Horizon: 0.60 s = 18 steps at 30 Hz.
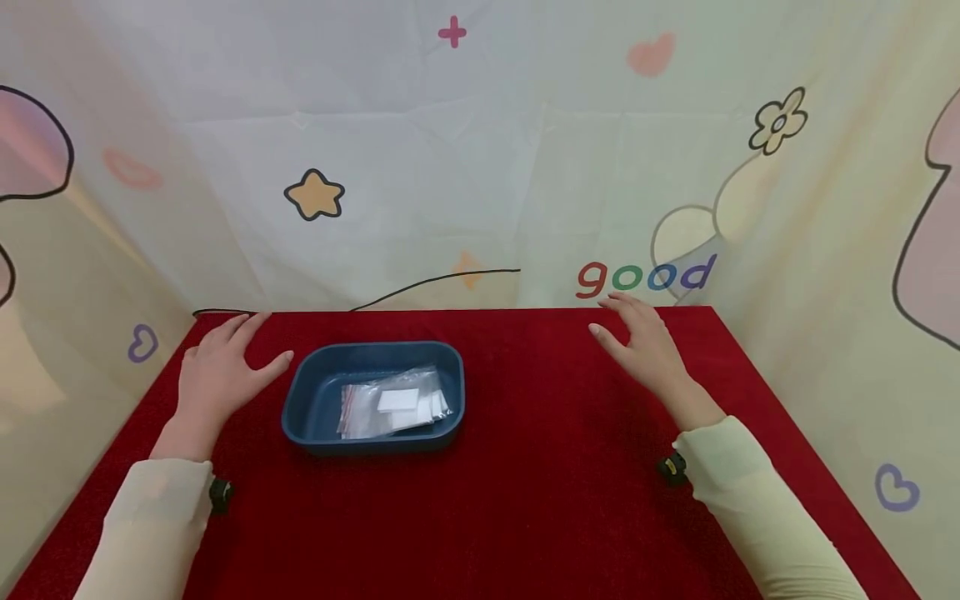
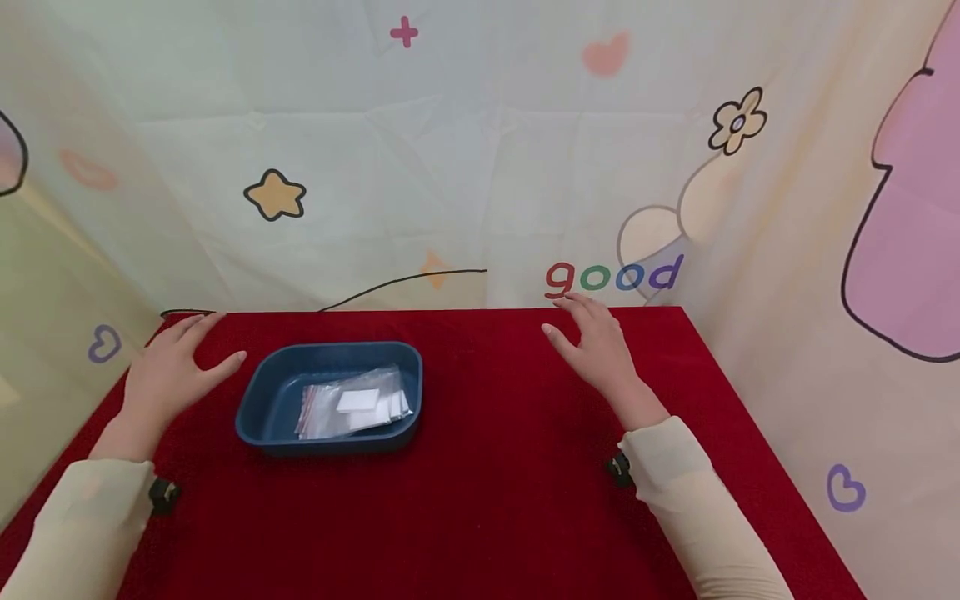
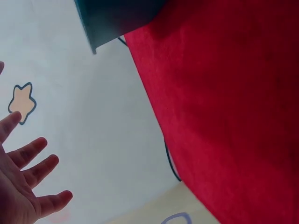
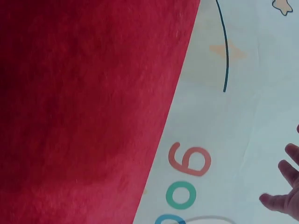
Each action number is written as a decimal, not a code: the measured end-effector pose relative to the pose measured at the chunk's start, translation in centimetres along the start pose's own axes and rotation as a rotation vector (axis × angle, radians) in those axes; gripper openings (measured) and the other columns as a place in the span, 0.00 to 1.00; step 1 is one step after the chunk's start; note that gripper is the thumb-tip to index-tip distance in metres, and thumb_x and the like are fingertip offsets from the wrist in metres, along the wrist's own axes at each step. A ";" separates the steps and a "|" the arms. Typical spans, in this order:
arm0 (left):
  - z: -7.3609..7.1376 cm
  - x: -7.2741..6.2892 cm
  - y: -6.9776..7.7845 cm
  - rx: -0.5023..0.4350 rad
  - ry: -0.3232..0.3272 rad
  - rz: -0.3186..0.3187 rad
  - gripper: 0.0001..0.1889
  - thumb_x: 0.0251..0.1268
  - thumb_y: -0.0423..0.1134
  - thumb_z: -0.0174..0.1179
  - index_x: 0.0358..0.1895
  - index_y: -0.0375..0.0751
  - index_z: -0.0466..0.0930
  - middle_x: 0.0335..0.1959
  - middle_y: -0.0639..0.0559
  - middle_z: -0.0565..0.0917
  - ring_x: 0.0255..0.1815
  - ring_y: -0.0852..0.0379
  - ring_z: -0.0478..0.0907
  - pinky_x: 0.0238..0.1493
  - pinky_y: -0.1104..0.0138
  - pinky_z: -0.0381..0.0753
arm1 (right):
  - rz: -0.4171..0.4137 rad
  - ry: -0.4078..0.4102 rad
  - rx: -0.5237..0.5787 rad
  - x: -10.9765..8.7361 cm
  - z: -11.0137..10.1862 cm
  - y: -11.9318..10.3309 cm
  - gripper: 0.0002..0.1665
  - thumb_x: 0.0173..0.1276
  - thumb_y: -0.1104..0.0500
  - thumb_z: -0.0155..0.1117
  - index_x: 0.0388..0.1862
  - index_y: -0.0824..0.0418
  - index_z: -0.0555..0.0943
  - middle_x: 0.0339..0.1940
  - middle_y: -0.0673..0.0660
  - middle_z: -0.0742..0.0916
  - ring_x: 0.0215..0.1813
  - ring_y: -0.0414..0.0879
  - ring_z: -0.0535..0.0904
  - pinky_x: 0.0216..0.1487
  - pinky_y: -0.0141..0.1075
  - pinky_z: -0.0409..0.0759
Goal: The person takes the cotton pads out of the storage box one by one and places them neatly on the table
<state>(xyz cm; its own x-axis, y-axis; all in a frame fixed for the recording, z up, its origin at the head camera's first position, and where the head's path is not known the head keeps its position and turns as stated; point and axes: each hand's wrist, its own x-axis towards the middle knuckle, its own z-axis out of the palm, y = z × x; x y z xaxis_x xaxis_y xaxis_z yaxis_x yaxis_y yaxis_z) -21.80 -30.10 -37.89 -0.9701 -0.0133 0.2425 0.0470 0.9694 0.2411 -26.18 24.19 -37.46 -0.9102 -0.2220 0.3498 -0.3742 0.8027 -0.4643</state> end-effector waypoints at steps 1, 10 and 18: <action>0.2 -0.2 0.1 -0.012 0.006 -0.003 0.41 0.66 0.54 0.61 0.78 0.40 0.59 0.74 0.25 0.64 0.70 0.24 0.63 0.66 0.26 0.67 | -0.002 -0.005 0.010 -0.1 0.2 -0.2 0.31 0.77 0.53 0.59 0.72 0.67 0.71 0.77 0.70 0.71 0.78 0.68 0.63 0.77 0.68 0.63; 1.9 -1.8 0.1 -0.146 -0.012 -0.040 0.42 0.66 0.49 0.64 0.79 0.36 0.57 0.75 0.25 0.64 0.71 0.24 0.63 0.66 0.28 0.70 | -0.011 -0.025 0.105 -0.6 1.5 -2.1 0.29 0.77 0.53 0.58 0.72 0.66 0.72 0.76 0.68 0.73 0.78 0.65 0.64 0.77 0.65 0.65; 2.8 -2.6 -0.1 -0.383 -0.041 -0.097 0.38 0.73 0.43 0.59 0.80 0.32 0.54 0.75 0.24 0.64 0.73 0.24 0.63 0.67 0.30 0.70 | -0.025 -0.055 0.183 -1.0 3.2 -3.9 0.32 0.76 0.54 0.61 0.74 0.65 0.70 0.73 0.68 0.76 0.74 0.64 0.71 0.74 0.63 0.71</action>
<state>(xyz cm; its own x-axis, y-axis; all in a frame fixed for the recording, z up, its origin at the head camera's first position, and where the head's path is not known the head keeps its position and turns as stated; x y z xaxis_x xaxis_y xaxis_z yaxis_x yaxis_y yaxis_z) -19.90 -29.47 -41.17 -0.9827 -0.0834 0.1653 0.0323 0.8021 0.5964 -24.38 19.52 -38.57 -0.9065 -0.2746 0.3206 -0.4185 0.6838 -0.5977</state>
